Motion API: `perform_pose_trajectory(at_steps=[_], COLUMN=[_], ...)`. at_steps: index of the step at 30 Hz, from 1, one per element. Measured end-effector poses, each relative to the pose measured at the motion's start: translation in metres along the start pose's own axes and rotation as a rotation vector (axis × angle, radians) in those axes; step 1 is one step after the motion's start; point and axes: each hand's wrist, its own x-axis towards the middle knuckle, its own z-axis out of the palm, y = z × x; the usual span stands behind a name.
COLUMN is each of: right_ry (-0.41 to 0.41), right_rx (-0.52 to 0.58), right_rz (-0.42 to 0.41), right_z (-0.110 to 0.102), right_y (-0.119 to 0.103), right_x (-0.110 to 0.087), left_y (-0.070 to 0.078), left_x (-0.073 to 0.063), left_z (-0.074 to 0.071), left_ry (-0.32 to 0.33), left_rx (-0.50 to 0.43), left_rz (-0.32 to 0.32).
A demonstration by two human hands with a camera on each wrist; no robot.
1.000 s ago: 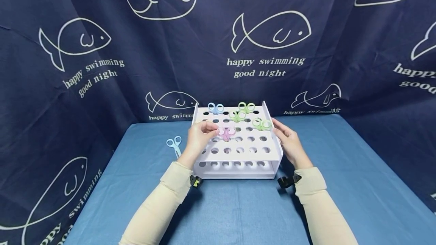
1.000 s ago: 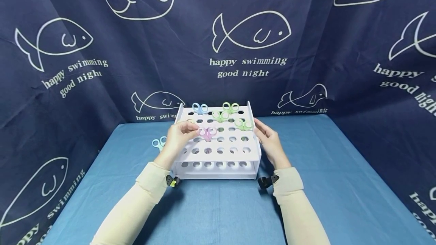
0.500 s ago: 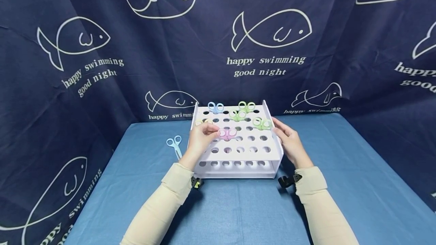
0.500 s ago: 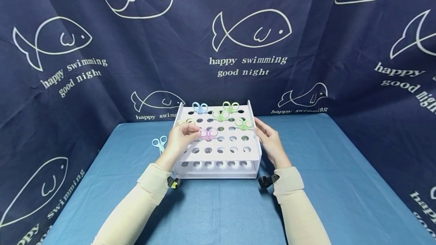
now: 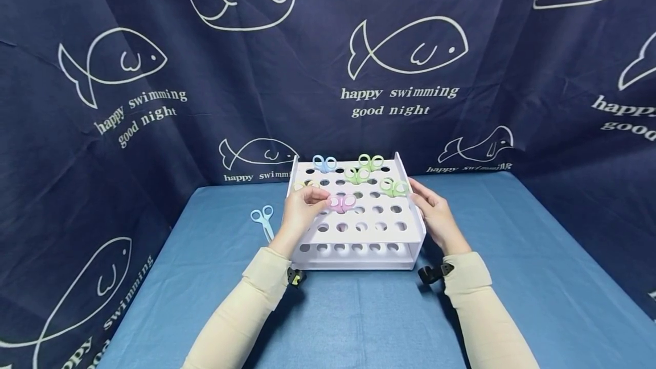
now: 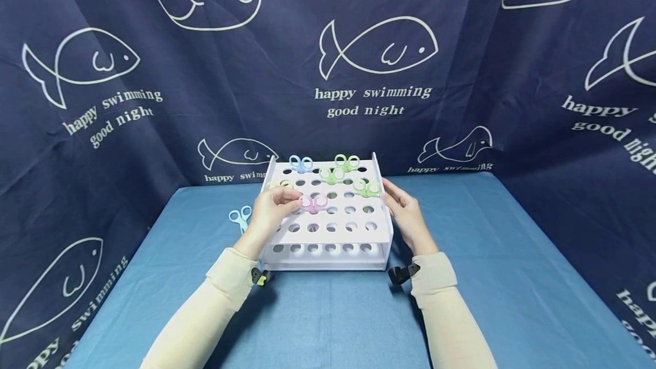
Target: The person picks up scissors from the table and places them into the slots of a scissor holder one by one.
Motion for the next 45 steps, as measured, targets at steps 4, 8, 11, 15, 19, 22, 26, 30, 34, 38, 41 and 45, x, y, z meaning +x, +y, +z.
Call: perform_pose_trajectory(at_steps=[4,8,11,15,19,22,26,30,34,38,41,45], right_ry=[-0.006,-0.007,-0.007,-0.01,-0.008,-0.007,-0.01,-0.013,-0.012,-0.011,-0.009,-0.009], right_rx=[0.0,0.01,0.002,-0.002,0.004,-0.002,-0.019,-0.028,-0.027,-0.023,-0.015,-0.014], right_rz=[-0.002,-0.002,0.0,0.0,-0.005,-0.008,-0.002,0.005,0.005,0.004,0.005,0.002], right_z=[-0.001,-0.001,-0.001,-0.001,-0.001,-0.002,-0.002,-0.002,-0.001,-0.001,0.0,0.0], right_y=[0.001,0.002,0.001,0.001,0.0,0.0,0.001,0.001,0.001,0.0,0.0,0.001], right_x=[0.0,0.001,0.001,0.002,0.002,0.002,0.001,0.001,0.002,0.002,0.002,0.002], left_y=[-0.001,-0.003,-0.003,-0.001,0.0,0.0,0.0,0.001,0.002,0.005,0.006,0.007], left_x=[0.001,0.001,0.0,-0.001,0.0,0.001,0.001,0.0,0.0,0.0,0.001,0.001], left_z=[0.001,0.002,0.001,0.001,0.0,0.0,-0.001,-0.003,-0.005,-0.008,-0.011,-0.015], left_ry=[-0.002,-0.012,-0.025,-0.032,-0.037,-0.037,-0.029,-0.028,-0.027,-0.027,-0.035,-0.051], left_rx=[0.004,0.007,0.012,0.017,0.021,0.009,-0.036,-0.104,-0.137,-0.135,-0.115,-0.104], left_rz=[-0.001,0.006,0.018,0.014,-0.002,0.001,0.008,0.02,0.055,0.079,0.09,0.112])
